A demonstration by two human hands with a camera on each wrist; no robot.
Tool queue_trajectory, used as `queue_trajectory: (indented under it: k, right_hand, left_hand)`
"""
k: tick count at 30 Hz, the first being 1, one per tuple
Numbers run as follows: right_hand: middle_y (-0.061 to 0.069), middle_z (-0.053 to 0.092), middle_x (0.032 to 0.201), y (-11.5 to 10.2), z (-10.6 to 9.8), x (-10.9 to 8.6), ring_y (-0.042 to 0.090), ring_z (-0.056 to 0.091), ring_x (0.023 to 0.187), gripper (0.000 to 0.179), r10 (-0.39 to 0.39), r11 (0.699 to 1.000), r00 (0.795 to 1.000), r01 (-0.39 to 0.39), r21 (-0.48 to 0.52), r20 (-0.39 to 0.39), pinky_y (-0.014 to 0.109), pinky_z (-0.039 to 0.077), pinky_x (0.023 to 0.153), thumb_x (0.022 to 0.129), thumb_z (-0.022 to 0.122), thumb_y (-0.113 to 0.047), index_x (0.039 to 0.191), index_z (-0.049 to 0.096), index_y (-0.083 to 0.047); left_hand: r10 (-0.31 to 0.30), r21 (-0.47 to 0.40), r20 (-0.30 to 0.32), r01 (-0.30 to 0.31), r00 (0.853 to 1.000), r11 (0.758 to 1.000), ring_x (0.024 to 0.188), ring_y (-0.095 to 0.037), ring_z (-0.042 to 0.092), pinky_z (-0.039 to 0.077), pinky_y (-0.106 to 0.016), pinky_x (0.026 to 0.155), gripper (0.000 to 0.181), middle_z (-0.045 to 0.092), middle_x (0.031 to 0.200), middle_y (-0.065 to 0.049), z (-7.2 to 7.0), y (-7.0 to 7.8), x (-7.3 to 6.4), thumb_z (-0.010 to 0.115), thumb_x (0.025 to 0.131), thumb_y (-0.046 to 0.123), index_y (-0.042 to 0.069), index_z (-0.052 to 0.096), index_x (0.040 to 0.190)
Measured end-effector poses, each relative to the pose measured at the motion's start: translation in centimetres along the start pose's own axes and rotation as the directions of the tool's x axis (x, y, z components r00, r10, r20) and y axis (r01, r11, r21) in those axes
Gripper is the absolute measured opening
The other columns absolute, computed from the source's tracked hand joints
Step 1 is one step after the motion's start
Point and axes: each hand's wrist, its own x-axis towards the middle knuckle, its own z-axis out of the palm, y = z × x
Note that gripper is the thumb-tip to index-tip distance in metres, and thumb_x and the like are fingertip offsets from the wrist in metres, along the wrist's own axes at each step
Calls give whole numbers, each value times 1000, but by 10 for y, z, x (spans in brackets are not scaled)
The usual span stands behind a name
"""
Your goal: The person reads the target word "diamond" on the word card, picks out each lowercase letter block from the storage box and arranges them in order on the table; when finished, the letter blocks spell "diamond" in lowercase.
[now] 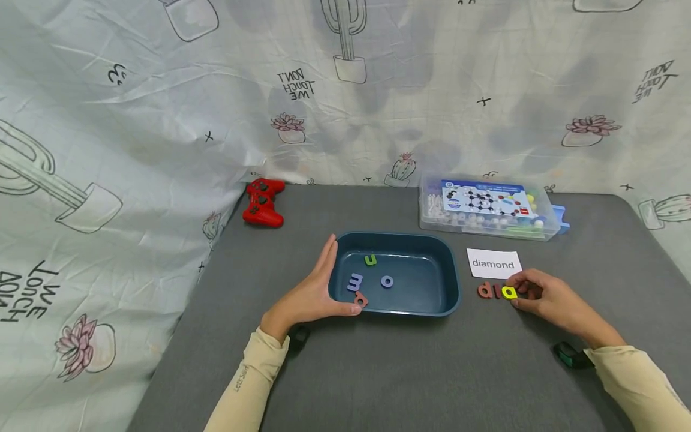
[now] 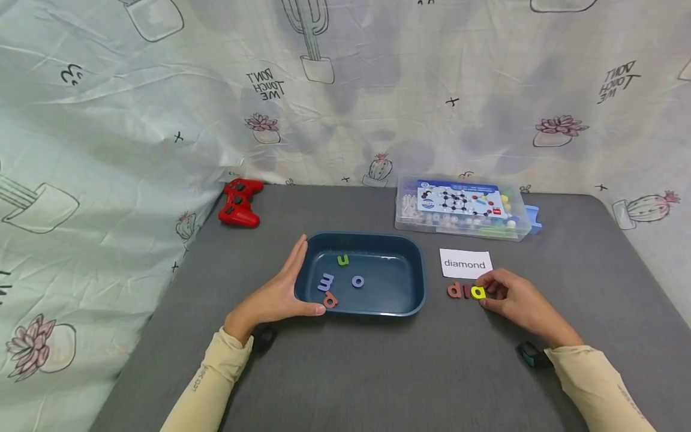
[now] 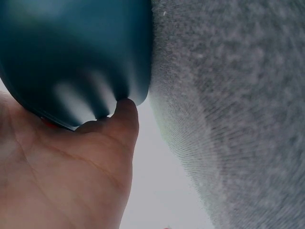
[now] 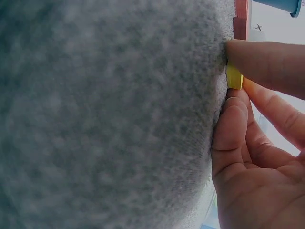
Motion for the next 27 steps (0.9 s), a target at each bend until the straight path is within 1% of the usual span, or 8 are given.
queue_trajectory:
  k: [6,12,15,18,20,22,24,27]
  right_hand:
    - [-1,64,97,1,-1,0,4,55,81,28,-15,1000,1000,15,-21,-5,24,46,67,88,82,4,113,71,-3]
    - [0,65,99,1,-1,1,3,55,83,29,-9,1000,1000,9,-25,6,23,47,68,89,83,3,114,71,-2]
    - [4,67,103,0,-3,1,3,58,85,30,15,999,1000,-15,32,12,22,49,69,90,81,4,118,70,1]
    - [6,69,109,-4,-6,0,2,61,91,32,33,994,999,-32,101,-13,19,51,72,93,78,4,124,68,3]
    - [3,70,115,-8,-10,0,-1,63,95,33,43,990,998,-38,136,-36,18,52,74,97,76,1,128,67,4]
    - [-3,69,119,-14,-13,0,-3,62,99,35,65,986,997,-57,157,-48,16,53,76,100,74,-4,133,65,3]
    - [-6,67,123,-20,-16,2,-3,64,102,36,88,980,995,-77,185,-49,16,53,78,104,71,-9,137,63,3]
    - [-7,65,128,-29,-19,7,0,65,106,39,105,969,993,-92,230,-45,15,53,81,106,69,-13,140,61,2]
  left_hand:
    - [0,3,3,0,1000,1000,162,-30,8,25,-66,121,137,-20,175,16,0,2,-1,87,82,57,27,-12,172]
    - [-6,10,1,6,1000,1000,162,-29,8,24,-66,122,136,-21,174,18,0,2,1,86,82,57,27,-12,172]
    - [-15,8,0,15,1000,1000,162,-30,8,24,-67,121,136,-20,175,17,0,3,1,86,82,55,28,-12,172]
    - [-22,5,-1,22,1000,1000,163,-30,7,24,-68,121,136,-19,175,16,0,3,2,87,82,53,29,-12,172]
    - [-26,7,-2,26,1000,1000,163,-31,7,24,-69,120,136,-19,176,16,0,3,2,87,82,53,30,-12,172]
    - [-29,8,0,29,1000,1000,163,-31,7,24,-70,120,136,-19,176,16,0,4,1,87,82,54,30,-13,172]
    - [-34,11,1,34,999,999,163,-32,7,23,-70,120,137,-19,176,16,0,4,1,87,81,57,31,-13,171]
    - [-32,11,3,32,999,999,163,-31,7,23,-70,120,138,-19,175,16,0,5,0,86,80,58,30,-13,171]
